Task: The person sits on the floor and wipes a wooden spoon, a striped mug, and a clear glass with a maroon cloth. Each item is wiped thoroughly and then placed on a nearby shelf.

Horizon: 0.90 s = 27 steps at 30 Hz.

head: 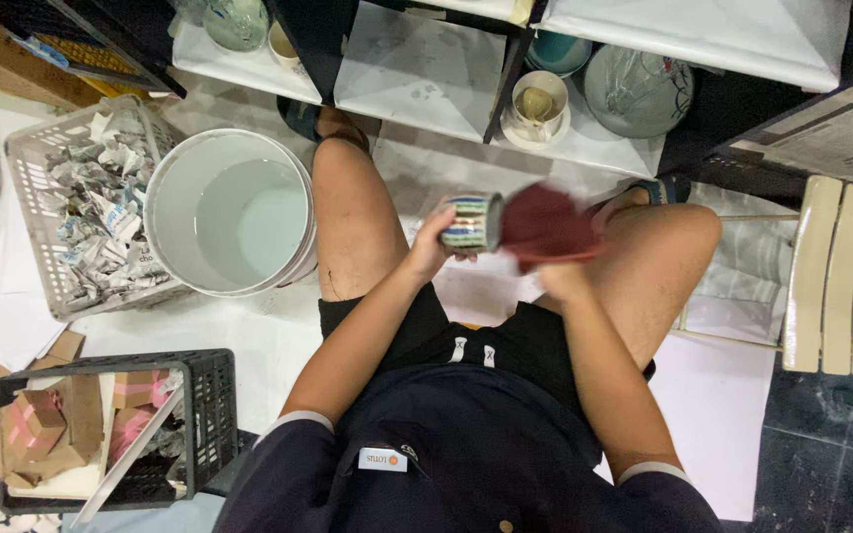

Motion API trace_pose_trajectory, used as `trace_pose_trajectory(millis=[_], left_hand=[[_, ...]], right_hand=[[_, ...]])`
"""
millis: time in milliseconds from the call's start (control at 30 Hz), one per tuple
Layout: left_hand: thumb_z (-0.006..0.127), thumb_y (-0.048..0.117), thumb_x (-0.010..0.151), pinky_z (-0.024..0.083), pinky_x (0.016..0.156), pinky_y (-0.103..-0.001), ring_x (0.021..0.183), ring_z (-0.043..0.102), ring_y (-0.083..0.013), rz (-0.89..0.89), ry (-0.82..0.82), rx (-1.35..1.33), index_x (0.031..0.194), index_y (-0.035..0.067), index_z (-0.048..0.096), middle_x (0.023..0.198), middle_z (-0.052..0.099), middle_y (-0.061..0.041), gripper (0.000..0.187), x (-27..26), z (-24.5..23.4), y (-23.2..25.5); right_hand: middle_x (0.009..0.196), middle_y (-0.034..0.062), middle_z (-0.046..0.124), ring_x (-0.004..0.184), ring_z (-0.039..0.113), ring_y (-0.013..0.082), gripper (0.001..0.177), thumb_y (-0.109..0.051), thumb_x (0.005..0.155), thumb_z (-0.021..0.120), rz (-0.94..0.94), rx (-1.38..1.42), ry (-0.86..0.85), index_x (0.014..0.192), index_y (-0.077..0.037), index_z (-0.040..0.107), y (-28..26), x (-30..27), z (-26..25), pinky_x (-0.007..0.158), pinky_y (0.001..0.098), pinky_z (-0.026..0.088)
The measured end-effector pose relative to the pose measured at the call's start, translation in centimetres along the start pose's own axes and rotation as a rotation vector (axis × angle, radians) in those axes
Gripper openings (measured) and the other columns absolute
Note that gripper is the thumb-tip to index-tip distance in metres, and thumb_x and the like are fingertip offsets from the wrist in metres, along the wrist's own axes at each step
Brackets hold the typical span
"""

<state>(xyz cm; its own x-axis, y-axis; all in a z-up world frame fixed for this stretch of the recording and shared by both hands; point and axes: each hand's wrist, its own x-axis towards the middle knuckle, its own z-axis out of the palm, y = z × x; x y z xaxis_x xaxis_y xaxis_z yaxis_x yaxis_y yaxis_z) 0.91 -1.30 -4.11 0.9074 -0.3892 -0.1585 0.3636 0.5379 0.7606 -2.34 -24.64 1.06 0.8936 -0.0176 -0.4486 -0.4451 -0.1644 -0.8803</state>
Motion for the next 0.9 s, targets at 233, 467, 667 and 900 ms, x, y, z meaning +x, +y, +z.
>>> trace_pose_trajectory(millis=[233, 467, 667, 900], left_hand=[[0.06, 0.036, 0.101, 0.05, 0.069, -0.022, 0.083, 0.063, -0.0088, 0.071, -0.163, 0.187, 0.116, 0.009, 0.05, 0.095, 0.066, -0.004, 0.033, -0.6, 0.3, -1.0], [0.069, 0.028, 0.1, 0.049, 0.083, -0.024, 0.094, 0.06, -0.0076, 0.127, -0.17, 0.315, 0.113, 0.005, 0.053, 0.101, 0.064, -0.003, 0.031, -1.1, 2.0, -0.1], [0.073, 0.026, 0.097, 0.049, 0.083, -0.024, 0.095, 0.06, -0.0083, 0.213, -0.182, 0.385, 0.117, 0.005, 0.052, 0.103, 0.065, -0.003, 0.036, -1.9, 3.5, 1.1], [0.079, 0.041, 0.084, 0.052, 0.093, -0.029, 0.102, 0.066, -0.0145, 0.437, -0.168, 0.653, 0.127, 0.002, 0.055, 0.112, 0.069, -0.007, 0.063, -2.6, 3.7, 2.9]], right_hand=[[0.109, 0.0123, 0.072, 0.099, 0.07, 0.0273, 0.031, -0.017, 0.091, 0.065, -0.737, -0.509, -0.325, 0.119, -0.003, 0.067, 0.5, -0.9, 2.2, 0.087, 0.0374, 0.056], [0.101, 0.0111, 0.073, 0.085, 0.07, 0.0218, 0.033, -0.029, 0.102, 0.058, 0.168, 0.496, -0.491, 0.118, -0.002, 0.067, 0.9, -0.5, 3.6, 0.066, 0.0352, 0.057], [0.116, 0.0111, 0.07, 0.101, 0.07, 0.0184, 0.033, -0.021, 0.103, 0.063, 0.089, 0.594, -0.566, 0.128, 0.0, 0.063, 1.7, 0.2, 2.7, 0.082, 0.0325, 0.06], [0.129, 0.0094, 0.068, 0.116, 0.065, 0.0186, 0.046, -0.001, 0.092, 0.068, -0.487, 0.084, -0.62, 0.137, -0.002, 0.058, 3.9, 1.1, 1.6, 0.098, 0.0344, 0.057]])
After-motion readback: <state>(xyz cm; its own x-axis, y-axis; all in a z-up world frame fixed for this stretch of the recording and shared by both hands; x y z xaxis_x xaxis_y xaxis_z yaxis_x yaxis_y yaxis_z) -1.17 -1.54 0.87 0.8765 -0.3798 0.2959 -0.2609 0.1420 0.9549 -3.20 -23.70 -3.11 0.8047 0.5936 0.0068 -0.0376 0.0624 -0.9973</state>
